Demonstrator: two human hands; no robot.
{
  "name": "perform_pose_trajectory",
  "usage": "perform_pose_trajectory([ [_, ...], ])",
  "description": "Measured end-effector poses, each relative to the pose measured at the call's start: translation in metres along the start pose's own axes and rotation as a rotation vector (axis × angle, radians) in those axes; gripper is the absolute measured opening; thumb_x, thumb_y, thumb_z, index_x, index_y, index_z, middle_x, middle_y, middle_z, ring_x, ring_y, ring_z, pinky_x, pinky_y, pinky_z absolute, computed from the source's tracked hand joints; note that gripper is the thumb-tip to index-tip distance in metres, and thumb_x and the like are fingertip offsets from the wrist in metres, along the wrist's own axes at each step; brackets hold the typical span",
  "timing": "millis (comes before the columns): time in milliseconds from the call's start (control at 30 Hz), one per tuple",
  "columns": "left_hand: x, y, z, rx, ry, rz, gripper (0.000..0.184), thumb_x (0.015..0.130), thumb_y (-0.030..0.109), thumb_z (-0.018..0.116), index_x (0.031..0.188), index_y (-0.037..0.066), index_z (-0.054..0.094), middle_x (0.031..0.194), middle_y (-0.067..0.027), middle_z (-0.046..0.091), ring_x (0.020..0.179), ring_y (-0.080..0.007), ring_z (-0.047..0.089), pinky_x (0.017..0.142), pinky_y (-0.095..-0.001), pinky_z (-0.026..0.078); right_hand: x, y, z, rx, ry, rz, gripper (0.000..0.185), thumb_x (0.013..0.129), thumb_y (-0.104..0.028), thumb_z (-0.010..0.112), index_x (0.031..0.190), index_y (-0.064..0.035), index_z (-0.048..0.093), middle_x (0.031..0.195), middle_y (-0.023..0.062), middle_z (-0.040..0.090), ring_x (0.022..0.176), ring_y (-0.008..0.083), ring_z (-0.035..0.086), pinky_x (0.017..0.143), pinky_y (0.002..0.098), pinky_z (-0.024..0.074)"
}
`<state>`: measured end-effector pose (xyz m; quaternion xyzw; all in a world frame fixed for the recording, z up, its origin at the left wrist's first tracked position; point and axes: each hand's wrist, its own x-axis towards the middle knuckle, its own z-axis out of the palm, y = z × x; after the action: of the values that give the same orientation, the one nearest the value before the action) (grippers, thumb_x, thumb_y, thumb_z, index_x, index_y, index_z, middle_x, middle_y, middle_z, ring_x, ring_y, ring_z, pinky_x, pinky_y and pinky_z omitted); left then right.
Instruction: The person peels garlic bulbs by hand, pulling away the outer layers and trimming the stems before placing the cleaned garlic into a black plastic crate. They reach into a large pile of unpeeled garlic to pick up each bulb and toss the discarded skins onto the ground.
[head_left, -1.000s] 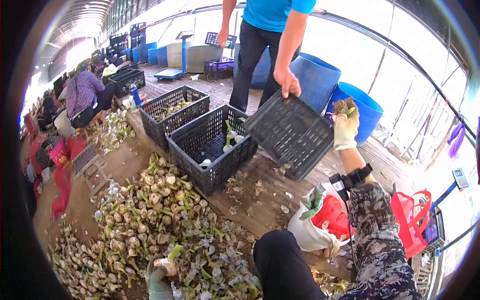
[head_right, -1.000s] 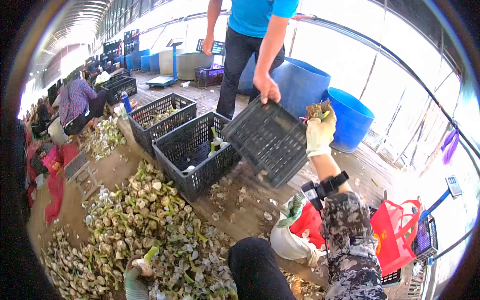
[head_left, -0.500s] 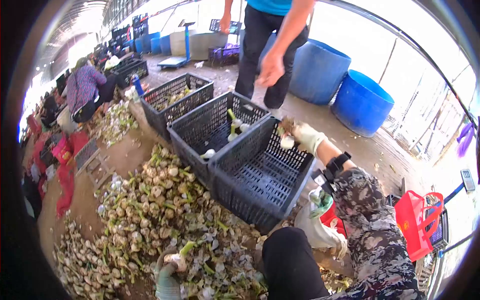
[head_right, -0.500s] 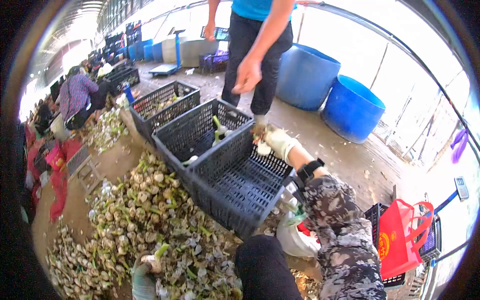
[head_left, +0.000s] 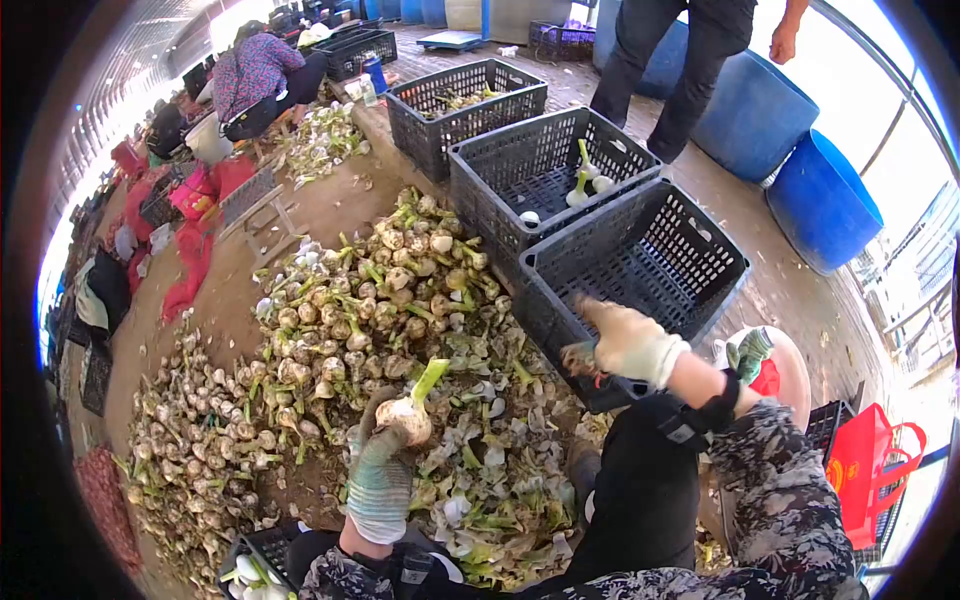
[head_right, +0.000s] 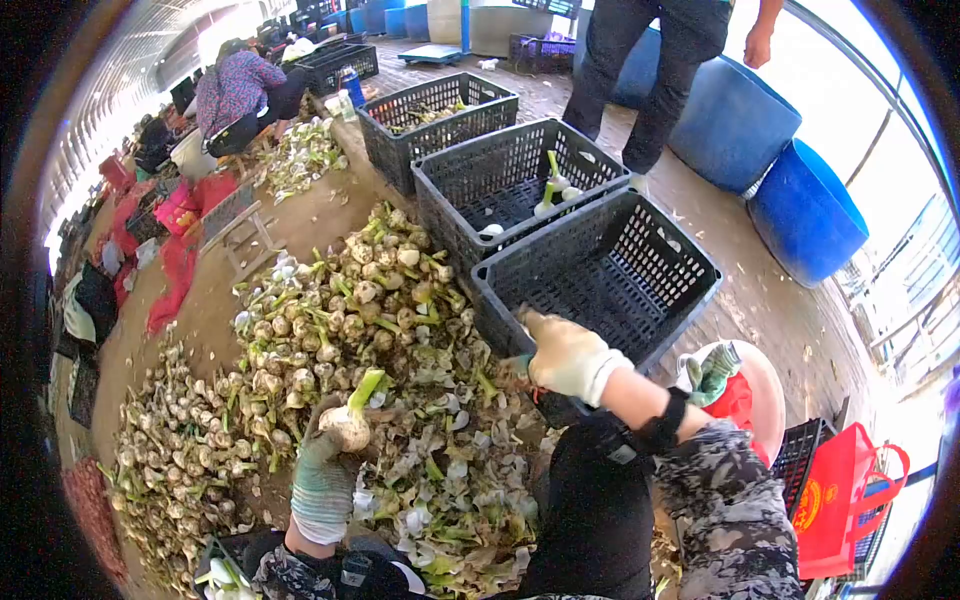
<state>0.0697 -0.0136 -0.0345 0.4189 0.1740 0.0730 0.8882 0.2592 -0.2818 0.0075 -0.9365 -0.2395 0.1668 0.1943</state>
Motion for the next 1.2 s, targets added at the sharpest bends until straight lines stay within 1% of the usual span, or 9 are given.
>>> perform_pose_trajectory([
  [133,-0.014,0.018,0.010,-0.049,-0.044,-0.019,0.059,0.070,0.017,0.071,0.121,0.001,0.047,0.103,-0.0155,0.059,0.089,-0.0247,0.062,0.076,-0.0354,0.053,0.049,0.061,0.044,-0.119,0.005,0.134,0.105,0.073,-0.043,0.069,0.139,0.0092,0.007,0.109,0.0349,0.053,0.108,0.0361,0.055,0.093,0.0361,0.0417],
  [267,-0.018,0.019,0.005,-0.034,-0.020,-0.037,0.056,0.071,0.016,0.069,0.119,0.000,0.048,0.104,-0.0146,0.059,0.091,-0.0238,0.061,0.083,-0.0330,0.051,0.044,0.046,0.067,0.102,-0.026,0.216,0.076,0.077,-0.021,0.057,0.137,0.0104,0.021,0.098,0.0315,0.060,0.094,0.0372,0.061,0.080,0.0390,0.0478],
  [367,-0.018,0.019,-0.007,-0.008,0.000,-0.059,0.056,0.071,0.017,0.068,0.120,0.000,0.048,0.105,-0.0152,0.059,0.092,-0.0242,0.061,0.082,-0.0339,0.051,0.042,0.045,0.066,0.156,0.098,0.139,0.035,0.073,-0.013,0.053,0.105,-0.0020,0.063,0.087,0.0258,0.063,0.085,0.0367,0.063,0.079,0.0391,0.0485],
  [500,-0.019,0.022,-0.016,-0.072,-0.014,0.016,0.057,0.073,0.016,0.067,0.124,0.002,0.046,0.109,-0.0149,0.059,0.092,-0.0241,0.061,0.077,-0.0353,0.053,0.047,0.045,0.044,0.190,0.031,0.267,0.028,0.075,-0.016,0.056,0.094,0.0018,0.064,0.078,0.0208,0.066,0.077,0.0343,0.065,0.072,0.0411,0.0506],
  [633,-0.023,0.029,-0.024,-0.031,-0.045,0.151,0.062,0.075,0.007,0.068,0.131,0.002,0.042,0.118,-0.0107,0.054,0.105,-0.0205,0.055,0.092,-0.0350,0.045,0.065,0.074,0.035,-0.147,-0.245,0.131,0.064,0.079,-0.037,0.063,0.118,0.0106,0.047,0.106,0.0274,0.060,0.105,0.0335,0.058,0.091,0.0386,0.0438],
  [700,-0.024,0.032,-0.022,-0.066,-0.045,0.210,0.061,0.075,0.004,0.069,0.130,0.004,0.044,0.120,-0.0098,0.054,0.107,-0.0199,0.055,0.092,-0.0339,0.045,0.054,0.046,0.026,-0.383,0.254,-0.181,0.070,0.076,-0.040,0.067,0.126,0.0030,0.042,0.103,0.0263,0.061,0.101,0.0376,0.058,0.089,0.0404,0.0433],
  [800,-0.024,0.037,-0.015,-0.061,-0.064,0.260,0.061,0.074,0.003,0.070,0.130,0.004,0.044,0.119,-0.0087,0.054,0.104,-0.0193,0.055,0.092,-0.0324,0.045,0.027,-0.078,-0.020,0.294,0.020,-0.281,0.044,0.085,-0.013,0.062,0.121,0.0063,0.046,0.105,0.0149,0.058,0.085,0.0166,0.060,0.071,0.0281,0.0518],
  [900,-0.024,0.039,-0.011,0.058,-0.023,0.305,0.062,0.074,0.002,0.070,0.130,0.004,0.044,0.117,-0.0081,0.056,0.104,-0.0169,0.055,0.091,-0.0299,0.045,-0.010,-0.140,0.017,1.298,-0.430,-0.313,0.048,0.079,-0.016,0.069,0.118,0.0028,0.049,0.099,0.0121,0.061,0.088,0.0181,0.062,0.076,0.0275,0.0520],
  [1200,-0.032,0.030,-0.011,0.871,0.084,0.777,0.073,0.063,0.001,0.078,0.128,0.006,0.046,0.121,-0.0111,0.054,0.108,-0.0213,0.054,0.090,-0.0325,0.045,-0.032,-0.165,0.099,1.348,-0.149,-0.137,0.041,0.081,-0.028,0.070,0.102,0.0036,0.055,0.083,0.0023,0.060,0.068,0.0057,0.053,0.058,0.0216,0.0444],
])
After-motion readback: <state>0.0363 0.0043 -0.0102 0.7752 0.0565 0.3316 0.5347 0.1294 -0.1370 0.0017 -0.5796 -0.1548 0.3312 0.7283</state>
